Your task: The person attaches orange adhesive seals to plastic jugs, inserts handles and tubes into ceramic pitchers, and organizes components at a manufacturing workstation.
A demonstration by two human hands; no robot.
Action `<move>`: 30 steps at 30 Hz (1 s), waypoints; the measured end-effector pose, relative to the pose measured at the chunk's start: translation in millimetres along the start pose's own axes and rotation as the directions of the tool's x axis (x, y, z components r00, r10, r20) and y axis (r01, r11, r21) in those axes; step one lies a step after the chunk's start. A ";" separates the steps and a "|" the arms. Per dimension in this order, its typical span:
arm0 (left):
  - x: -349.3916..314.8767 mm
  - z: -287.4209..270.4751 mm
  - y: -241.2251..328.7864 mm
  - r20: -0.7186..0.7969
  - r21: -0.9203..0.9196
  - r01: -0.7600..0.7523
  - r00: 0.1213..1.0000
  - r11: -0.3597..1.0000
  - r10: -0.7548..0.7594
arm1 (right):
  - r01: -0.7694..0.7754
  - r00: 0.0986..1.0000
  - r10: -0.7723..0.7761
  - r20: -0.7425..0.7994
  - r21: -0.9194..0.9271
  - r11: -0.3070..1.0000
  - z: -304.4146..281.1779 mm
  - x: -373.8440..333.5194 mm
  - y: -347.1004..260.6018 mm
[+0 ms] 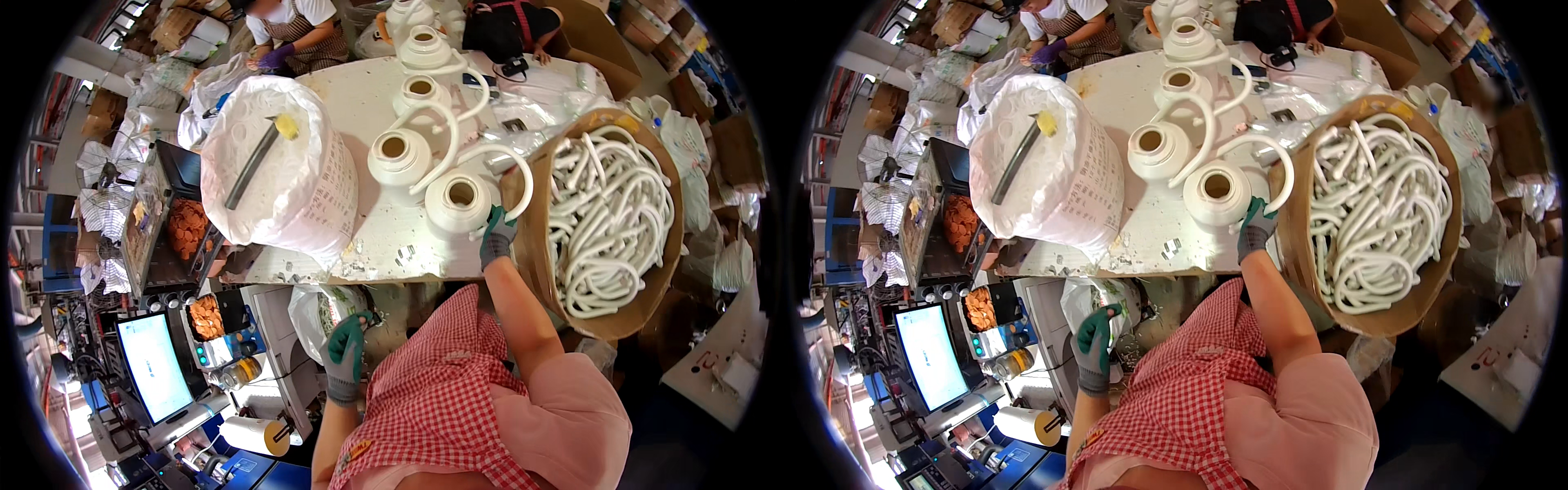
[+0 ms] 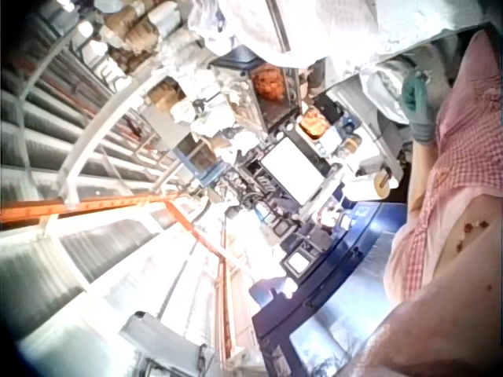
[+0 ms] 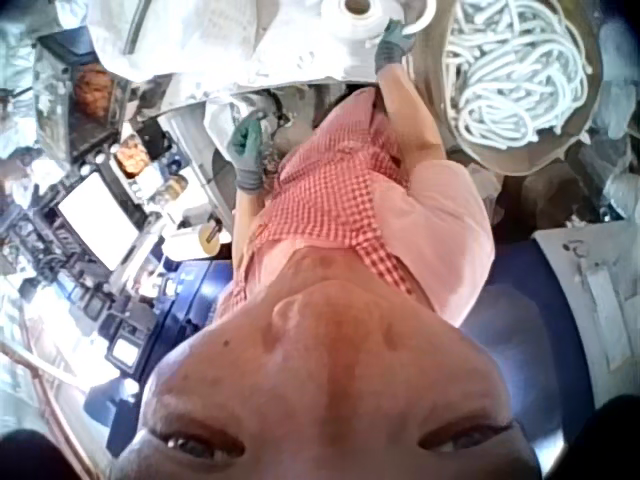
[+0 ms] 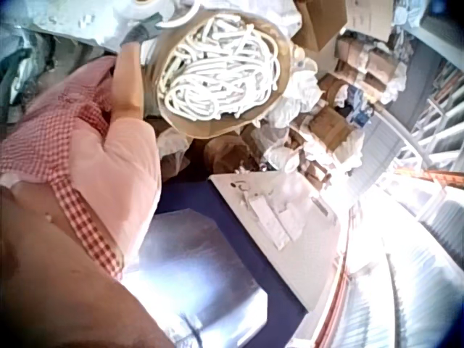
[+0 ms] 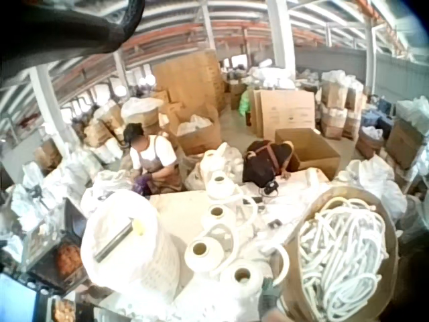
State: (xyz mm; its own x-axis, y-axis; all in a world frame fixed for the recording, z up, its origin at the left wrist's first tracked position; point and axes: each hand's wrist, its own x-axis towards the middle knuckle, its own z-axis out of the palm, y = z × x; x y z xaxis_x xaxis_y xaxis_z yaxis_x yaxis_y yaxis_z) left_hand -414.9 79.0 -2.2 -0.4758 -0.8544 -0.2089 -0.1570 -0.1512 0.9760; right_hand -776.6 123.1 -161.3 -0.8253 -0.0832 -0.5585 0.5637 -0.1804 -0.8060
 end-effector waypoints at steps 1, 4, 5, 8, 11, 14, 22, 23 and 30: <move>-0.1 3.2 -3.4 0.001 0.003 -0.008 1.000 1.000 0.008 | 0.117 0.993 -0.118 -0.029 -0.009 0.993 -2.1 53.6 30.3; -16.5 -10.0 -18.0 -0.172 0.153 0.035 0.985 0.988 -0.008 | 0.183 0.977 -0.179 -0.113 0.032 0.982 73.8 57.3 40.9; -28.8 -14.3 -25.8 -0.273 0.223 0.024 0.961 0.974 0.038 | 0.165 0.984 -0.163 -0.071 0.021 0.986 91.0 62.8 49.8; -69.2 -57.7 -57.5 -0.561 0.125 0.096 0.828 0.988 -0.009 | 0.428 0.874 -0.484 -0.036 -0.414 0.804 108.6 91.1 73.7; -121.8 -125.5 -139.1 -0.800 0.138 0.096 0.598 0.986 0.054 | 0.388 0.918 -0.366 0.155 -0.151 0.909 82.8 90.6 51.3; -212.4 -240.1 -137.5 -0.973 0.182 0.217 0.184 0.959 0.143 | 0.207 0.951 -0.184 0.248 -0.072 0.976 57.0 47.7 64.0; -489.5 -490.0 36.0 -0.199 0.114 0.950 -0.266 0.292 0.943 | -0.327 0.677 0.652 0.342 -0.654 0.683 -70.3 -95.5 224.9; -492.5 -520.7 36.0 -0.229 0.070 0.920 -0.362 0.386 0.904 | -0.313 0.635 0.697 0.332 -0.714 0.626 -69.7 -111.2 234.1; -547.3 -578.4 50.5 -0.877 0.415 -0.285 -0.378 0.864 0.297 | 0.183 0.453 0.700 0.552 -0.826 0.533 -30.9 -318.3 222.3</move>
State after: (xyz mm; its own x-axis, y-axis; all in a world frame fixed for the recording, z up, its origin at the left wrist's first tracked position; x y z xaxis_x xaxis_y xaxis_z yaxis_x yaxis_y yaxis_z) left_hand 338.1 251.4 197.4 0.8923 -0.1578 0.4230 -0.3593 0.3191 0.8770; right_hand -387.6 139.8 -168.6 0.0019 -0.7054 -0.7088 0.1773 0.6978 -0.6939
